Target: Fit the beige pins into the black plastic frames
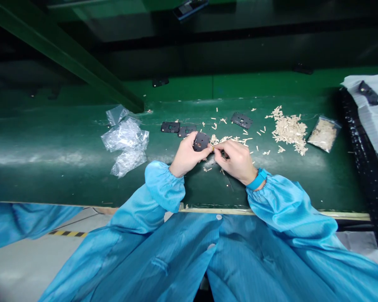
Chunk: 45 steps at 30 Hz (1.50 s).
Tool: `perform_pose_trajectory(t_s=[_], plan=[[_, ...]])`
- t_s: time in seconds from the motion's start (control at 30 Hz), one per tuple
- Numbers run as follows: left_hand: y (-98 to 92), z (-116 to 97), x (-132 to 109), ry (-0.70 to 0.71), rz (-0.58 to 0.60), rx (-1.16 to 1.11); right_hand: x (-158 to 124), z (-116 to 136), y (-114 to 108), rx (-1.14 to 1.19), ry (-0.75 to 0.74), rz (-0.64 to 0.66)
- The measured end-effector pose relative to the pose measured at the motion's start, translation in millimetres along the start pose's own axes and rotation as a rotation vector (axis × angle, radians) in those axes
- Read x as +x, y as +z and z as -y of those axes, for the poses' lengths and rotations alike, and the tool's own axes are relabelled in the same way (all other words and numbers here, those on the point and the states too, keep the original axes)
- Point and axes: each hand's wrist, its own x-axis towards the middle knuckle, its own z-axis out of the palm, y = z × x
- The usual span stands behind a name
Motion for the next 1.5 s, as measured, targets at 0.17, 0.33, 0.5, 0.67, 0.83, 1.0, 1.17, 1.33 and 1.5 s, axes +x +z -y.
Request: perform_pose_trajectory(t_s=[0.17,0.33,0.5,0.67,0.83,1.0,1.17,1.33,1.5], plan=[[-3.4,3.1,0.9,0.136,-0.053,0.162,7.9,-5.8,-7.3,0.022,0.205,-0.156],[-11.2,0.3,-2.4,0.235,-0.087,0.261,16.5,-18.0,-15.6,-0.019,0.316,-0.101],[-15.8,9.3,-4.6,0.503,-0.121,0.379,16.6,-12.6,-16.3,0.181,0.328,-0.002],[-19.3,22.7,-1.3,0.640,-0.181,0.462,16.6,-1.0,-20.0,0.810,0.629,0.384],[-19.6,23.9,-0.9,0.632,-0.188,0.449,15.5,6.6,-19.0,1.212,0.843,0.496],[-19.6,20.5,-2.0,0.616,-0.172,0.425,15.0,11.4,-18.8,1.320,0.883,0.492],[-17.1,17.2,-2.8,0.538,-0.134,0.415,13.3,10.7,-16.3,1.228,0.840,0.377],[-4.7,10.9,-3.2,0.225,-0.132,0.083,12.7,9.0,-11.9,0.904,0.726,0.130],[-1.7,9.4,1.4,-0.105,0.042,-0.249,14.8,8.6,-13.9,0.739,0.664,0.128]])
